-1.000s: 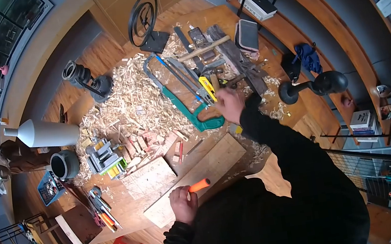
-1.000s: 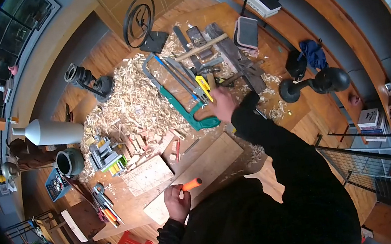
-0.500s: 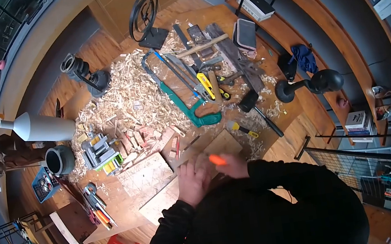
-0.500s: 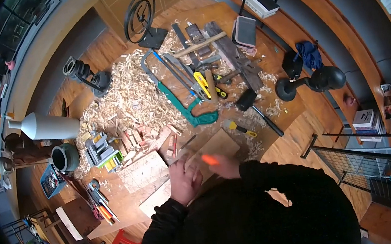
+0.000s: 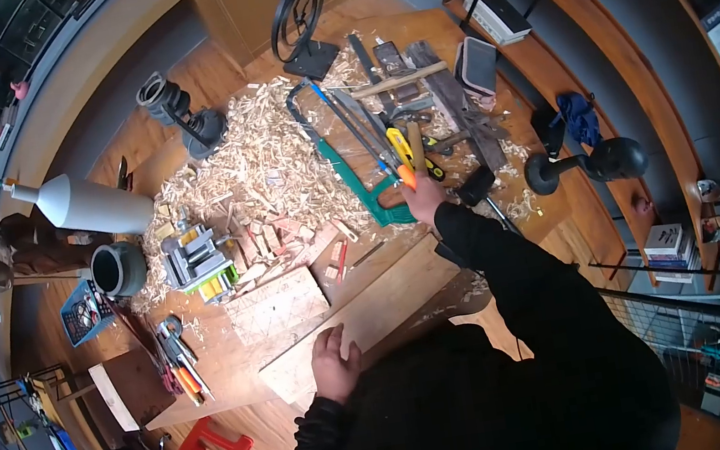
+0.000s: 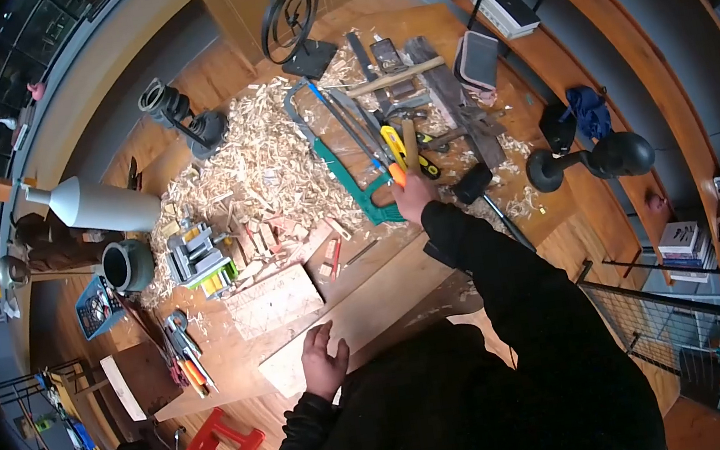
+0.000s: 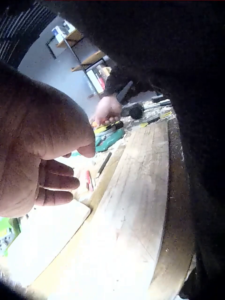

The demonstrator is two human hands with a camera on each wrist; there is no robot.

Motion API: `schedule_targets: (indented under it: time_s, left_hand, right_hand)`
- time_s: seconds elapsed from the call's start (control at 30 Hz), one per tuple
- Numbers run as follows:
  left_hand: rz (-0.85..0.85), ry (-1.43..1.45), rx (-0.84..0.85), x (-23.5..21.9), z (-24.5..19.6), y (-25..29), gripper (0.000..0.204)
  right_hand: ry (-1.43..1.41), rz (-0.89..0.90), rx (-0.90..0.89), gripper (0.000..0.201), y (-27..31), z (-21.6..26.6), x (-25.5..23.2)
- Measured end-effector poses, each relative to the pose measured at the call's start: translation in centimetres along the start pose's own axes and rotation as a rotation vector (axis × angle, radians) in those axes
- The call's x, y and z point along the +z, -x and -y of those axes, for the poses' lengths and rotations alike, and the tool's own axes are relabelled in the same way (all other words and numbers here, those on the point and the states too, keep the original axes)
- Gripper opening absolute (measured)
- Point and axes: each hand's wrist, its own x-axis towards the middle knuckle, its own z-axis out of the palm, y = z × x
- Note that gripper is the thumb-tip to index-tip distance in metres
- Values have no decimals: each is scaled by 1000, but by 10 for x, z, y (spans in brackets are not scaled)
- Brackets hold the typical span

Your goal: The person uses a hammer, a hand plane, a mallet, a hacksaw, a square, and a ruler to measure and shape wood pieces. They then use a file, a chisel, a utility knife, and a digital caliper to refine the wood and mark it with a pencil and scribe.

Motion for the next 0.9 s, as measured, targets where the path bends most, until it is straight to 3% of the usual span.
schedule_targets:
  time_s: [0.17, 0.23, 0.37, 0.43, 0.5, 0.53, 0.6, 0.83, 0.9]
  left_hand:
    - [-81, 72, -193, -5, 15, 22, 40]
    - [-101, 63, -182, -1, 21, 29, 39]
    - [-90, 124, -255, 4, 26, 32, 38]
    - [-83, 127, -258, 6, 28, 32, 38]
    - [-65, 85, -193, 8, 32, 29, 39]
    - [-64, 85, -193, 8, 31, 27, 39]
    - [-62, 77, -181, 7, 28, 23, 38]
    - [-75, 131, -231, 5, 20, 20, 36]
    - [-70, 112, -227, 7, 21, 20, 36]
  right_hand:
    - [-172, -47, -7, 33, 4, 7, -16]
    - [-262, -177, -5, 31, -4, -10, -15]
    - [-325, -150, 155, 27, -24, -46, -16]
    - [-404, -194, 149, 23, -27, -50, -11]
    - [-763, 22, 443, 19, -24, -45, -16]
    - [-763, 22, 443, 19, -19, -34, -21]
    - [-1013, 79, 646, 18, -11, -18, -28]
    - [-1047, 193, 755, 21, -16, -28, -22]
    - [-1170, 105, 667, 20, -15, -34, -23]
